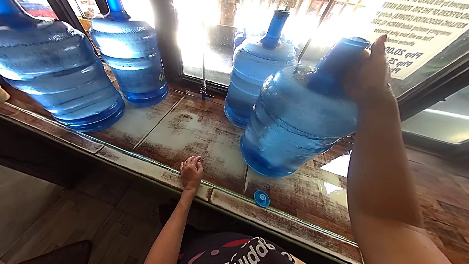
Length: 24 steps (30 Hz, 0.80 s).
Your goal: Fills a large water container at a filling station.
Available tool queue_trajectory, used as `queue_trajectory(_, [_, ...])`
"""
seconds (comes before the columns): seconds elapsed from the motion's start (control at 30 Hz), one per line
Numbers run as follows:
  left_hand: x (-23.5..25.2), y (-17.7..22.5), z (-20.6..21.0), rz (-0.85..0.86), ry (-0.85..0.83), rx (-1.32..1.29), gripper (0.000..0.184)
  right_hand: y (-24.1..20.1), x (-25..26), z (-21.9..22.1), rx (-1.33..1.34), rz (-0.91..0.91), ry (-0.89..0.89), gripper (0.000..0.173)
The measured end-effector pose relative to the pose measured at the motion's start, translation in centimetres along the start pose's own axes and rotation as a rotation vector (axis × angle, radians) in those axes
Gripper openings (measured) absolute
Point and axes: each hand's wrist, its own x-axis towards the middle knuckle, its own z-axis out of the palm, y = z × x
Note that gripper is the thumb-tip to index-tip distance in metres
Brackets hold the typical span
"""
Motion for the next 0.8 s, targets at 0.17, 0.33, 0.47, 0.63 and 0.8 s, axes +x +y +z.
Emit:
queue_trajectory(0.17, [0.02,0.03,0.05,-0.006,-0.007,0.008,0.032,-0.26,-0.3,0.04,-0.005,-0.001,-0.015,0.071])
queue_trajectory(0.33, [0.01,0.03,0.06,0.004,0.002,0.007,0.032,-0.22,-0.22,0.02,0.022,-0.002,-0.022,0.07])
queue_trajectory(0.47, [0.02,0.03,0.04,-0.003,-0.006,0.013,0.032,-0.28,-0.27,0.08,0.02,0.013,-0.017,0.071])
queue_trajectory(0.63, [0.0,0.11,-0.01,0.002,0.0,0.012,0.032,-0.29,-0.33,0.12,0.03,0.013,-0.013,0.07])
queue_trajectory(0.8, [0.0,0.01,0.08,0.011,0.009,0.013,0.032,-0.26,-0.26,0.08,0.026,0.014,-0.01,0.071])
